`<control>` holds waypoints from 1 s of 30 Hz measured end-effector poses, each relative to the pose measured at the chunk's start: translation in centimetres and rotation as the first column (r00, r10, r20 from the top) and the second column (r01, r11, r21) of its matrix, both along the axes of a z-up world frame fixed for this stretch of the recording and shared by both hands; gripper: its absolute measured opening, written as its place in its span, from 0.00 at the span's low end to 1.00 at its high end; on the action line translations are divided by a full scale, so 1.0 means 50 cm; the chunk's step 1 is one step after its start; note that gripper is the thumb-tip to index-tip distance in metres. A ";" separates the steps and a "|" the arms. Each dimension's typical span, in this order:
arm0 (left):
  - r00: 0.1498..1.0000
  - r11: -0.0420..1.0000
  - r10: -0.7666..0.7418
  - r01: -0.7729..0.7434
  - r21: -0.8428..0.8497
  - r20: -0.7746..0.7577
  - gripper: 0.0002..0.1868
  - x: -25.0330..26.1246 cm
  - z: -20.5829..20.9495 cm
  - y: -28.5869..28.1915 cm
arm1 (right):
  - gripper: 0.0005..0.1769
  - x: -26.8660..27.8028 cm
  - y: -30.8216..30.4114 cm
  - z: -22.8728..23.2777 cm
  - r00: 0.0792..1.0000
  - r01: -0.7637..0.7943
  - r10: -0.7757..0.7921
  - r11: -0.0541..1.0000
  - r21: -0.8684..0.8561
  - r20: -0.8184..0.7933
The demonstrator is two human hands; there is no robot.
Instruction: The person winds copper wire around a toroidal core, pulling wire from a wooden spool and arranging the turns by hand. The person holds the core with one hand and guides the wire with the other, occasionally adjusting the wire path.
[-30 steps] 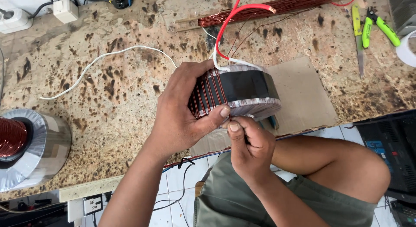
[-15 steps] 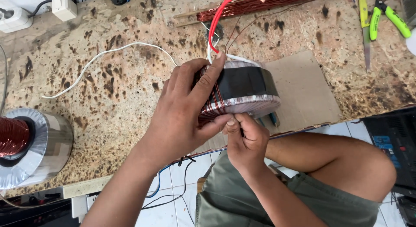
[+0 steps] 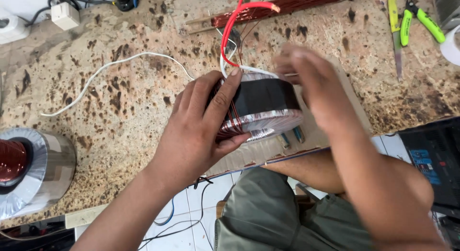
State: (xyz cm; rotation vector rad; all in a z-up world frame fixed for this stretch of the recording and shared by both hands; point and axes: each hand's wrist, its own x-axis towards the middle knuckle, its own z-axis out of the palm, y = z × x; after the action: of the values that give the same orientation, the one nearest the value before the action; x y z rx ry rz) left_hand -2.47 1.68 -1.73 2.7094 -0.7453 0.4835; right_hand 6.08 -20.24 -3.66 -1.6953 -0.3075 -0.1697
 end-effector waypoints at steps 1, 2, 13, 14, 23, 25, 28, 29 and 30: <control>1.000 1.000 -0.005 0.005 -0.005 0.012 0.49 0.000 -0.002 -0.001 | 0.34 0.024 0.021 0.047 0.894 -0.124 0.074 0.989 -0.086 -0.441; 1.000 1.000 -0.009 0.010 -0.010 0.025 0.50 0.001 -0.004 -0.001 | 0.41 0.049 0.043 0.095 0.601 -0.273 0.084 0.956 -0.105 -0.795; 0.996 0.999 0.018 -0.014 -0.049 0.086 0.53 -0.002 -0.017 -0.003 | 0.09 0.202 0.084 -0.066 0.615 -0.495 0.582 0.810 0.314 -0.532; 0.996 0.999 0.015 -0.010 -0.049 0.092 0.51 -0.001 -0.019 -0.003 | 0.06 0.215 0.087 -0.080 0.682 -0.453 0.543 0.839 0.300 -0.489; 0.995 0.975 -0.100 0.096 -0.203 -0.010 0.45 0.005 0.002 0.013 | 0.10 0.210 0.113 -0.067 0.657 -0.333 0.401 0.914 0.232 -0.638; 0.995 0.977 -0.097 0.095 -0.192 -0.002 0.45 0.006 -0.004 0.016 | 0.09 0.197 0.119 -0.053 0.654 -0.336 0.394 0.916 0.220 -0.646; 0.996 0.979 -0.092 0.092 -0.184 0.005 0.43 0.006 -0.008 0.016 | 0.08 0.189 0.122 -0.041 0.645 -0.354 0.384 0.916 0.186 -0.661; 0.996 0.979 -0.089 0.089 -0.184 0.003 0.43 0.005 -0.009 0.015 | 0.07 0.188 0.122 -0.040 0.640 -0.370 0.381 0.914 0.167 -0.667; 0.996 0.979 -0.089 0.088 -0.186 0.004 0.43 0.005 -0.011 0.015 | 0.07 0.186 0.122 -0.037 0.640 -0.371 0.380 0.914 0.165 -0.668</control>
State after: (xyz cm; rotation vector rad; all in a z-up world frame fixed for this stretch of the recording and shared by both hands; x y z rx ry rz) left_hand -2.23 2.43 -2.26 2.4919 -0.7753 0.5002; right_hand 15.38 -14.14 -5.51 -1.5198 -0.0833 0.7742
